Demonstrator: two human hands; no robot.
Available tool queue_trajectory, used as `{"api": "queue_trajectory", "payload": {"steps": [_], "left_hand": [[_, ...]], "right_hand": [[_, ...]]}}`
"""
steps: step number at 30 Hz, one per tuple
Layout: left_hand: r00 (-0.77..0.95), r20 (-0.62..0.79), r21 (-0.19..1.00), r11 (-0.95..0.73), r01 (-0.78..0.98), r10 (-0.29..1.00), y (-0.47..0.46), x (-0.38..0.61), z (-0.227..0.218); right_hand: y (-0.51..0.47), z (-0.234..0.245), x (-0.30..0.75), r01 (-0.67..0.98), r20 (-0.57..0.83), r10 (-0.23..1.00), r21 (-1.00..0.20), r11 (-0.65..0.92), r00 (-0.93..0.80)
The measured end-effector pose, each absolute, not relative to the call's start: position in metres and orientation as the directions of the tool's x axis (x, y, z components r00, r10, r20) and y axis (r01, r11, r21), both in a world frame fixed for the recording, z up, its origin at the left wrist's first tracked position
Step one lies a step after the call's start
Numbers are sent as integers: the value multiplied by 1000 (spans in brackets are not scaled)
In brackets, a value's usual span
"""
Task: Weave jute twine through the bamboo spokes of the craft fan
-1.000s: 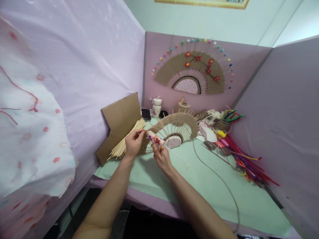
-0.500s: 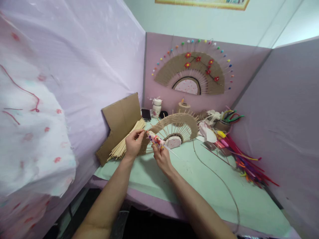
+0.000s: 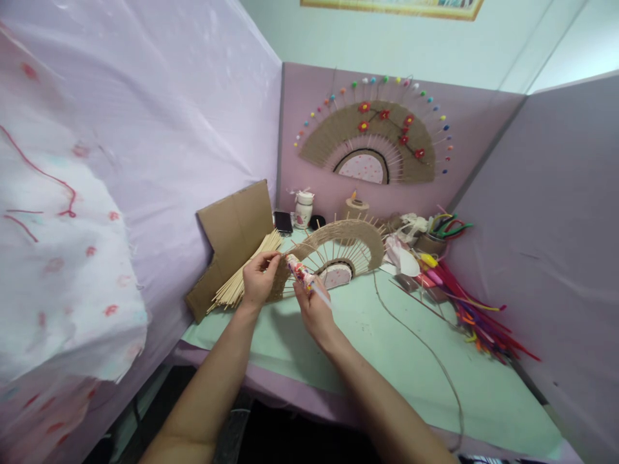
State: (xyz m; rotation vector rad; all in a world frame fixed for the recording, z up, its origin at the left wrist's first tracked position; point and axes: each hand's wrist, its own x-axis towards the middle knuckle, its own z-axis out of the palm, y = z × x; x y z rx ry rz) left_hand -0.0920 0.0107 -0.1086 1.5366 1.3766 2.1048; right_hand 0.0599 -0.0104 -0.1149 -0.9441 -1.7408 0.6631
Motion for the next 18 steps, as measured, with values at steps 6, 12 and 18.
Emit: {"api": "queue_trajectory", "payload": {"steps": [6, 12, 18], "left_hand": [[-445, 656, 754, -554, 353, 610, 10, -92, -108], [-449, 653, 756, -554, 348, 610, 10, -92, -107], [-475, 653, 756, -544, 364, 590, 17, -92, -110]], "right_hand": [[-30, -102, 88, 444, 664, 731, -613, 654, -159], [-23, -105, 206, 733, 513, 858, -577, 361, -19], [-27, -127, 362, 939, 297, 955, -328, 107, -5]]}}
